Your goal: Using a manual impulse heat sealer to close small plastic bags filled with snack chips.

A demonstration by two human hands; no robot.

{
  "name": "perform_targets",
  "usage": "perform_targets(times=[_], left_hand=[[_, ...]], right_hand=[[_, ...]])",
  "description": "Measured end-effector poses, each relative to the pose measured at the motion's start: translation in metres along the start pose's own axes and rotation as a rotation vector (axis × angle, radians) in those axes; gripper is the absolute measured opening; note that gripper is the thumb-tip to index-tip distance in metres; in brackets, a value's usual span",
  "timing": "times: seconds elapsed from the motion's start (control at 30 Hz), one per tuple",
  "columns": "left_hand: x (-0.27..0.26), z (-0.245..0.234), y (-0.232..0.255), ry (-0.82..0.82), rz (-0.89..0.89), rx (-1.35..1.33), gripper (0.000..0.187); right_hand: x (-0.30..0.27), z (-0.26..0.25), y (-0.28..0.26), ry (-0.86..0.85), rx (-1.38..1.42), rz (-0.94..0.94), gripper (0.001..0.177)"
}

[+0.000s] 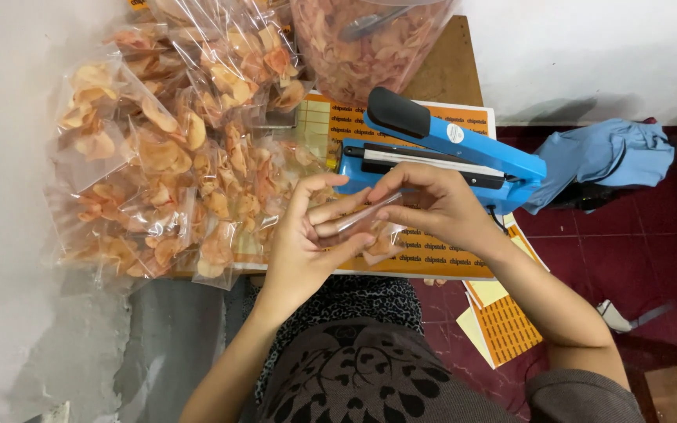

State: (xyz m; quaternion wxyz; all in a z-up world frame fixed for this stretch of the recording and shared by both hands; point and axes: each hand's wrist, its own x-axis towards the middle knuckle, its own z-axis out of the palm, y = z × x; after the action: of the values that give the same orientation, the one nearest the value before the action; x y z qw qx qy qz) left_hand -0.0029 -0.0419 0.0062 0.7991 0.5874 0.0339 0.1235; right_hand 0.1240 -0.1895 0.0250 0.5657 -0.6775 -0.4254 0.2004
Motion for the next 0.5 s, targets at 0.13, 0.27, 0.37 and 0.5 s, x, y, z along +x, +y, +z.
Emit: perform_targets(times=[0.13, 0.27, 0.37, 0.5], left_hand=[[0.003, 0.000, -0.002, -0.006, -0.008, -0.002, 0.060], [0.007, 0.000, -0.008, 0.051, 0.055, -0.001, 0.056], [0.010, -0.003, -0.017, 0.106, 0.107, -0.009, 0.049], [0.015, -0.008, -0.021, 0.170, 0.198, 0.020, 0.039]], right_hand=[[0.001, -0.001, 0.001, -0.019, -0.059, -0.032, 0.017], [0.002, -0.001, 0.003, 0.063, -0.053, -0.038, 0.015], [0.004, -0.003, 0.006, 0.078, -0.035, -0.045, 0.014], [0.010, 0.000, 0.006, 0.057, -0.039, -0.077, 0.016]])
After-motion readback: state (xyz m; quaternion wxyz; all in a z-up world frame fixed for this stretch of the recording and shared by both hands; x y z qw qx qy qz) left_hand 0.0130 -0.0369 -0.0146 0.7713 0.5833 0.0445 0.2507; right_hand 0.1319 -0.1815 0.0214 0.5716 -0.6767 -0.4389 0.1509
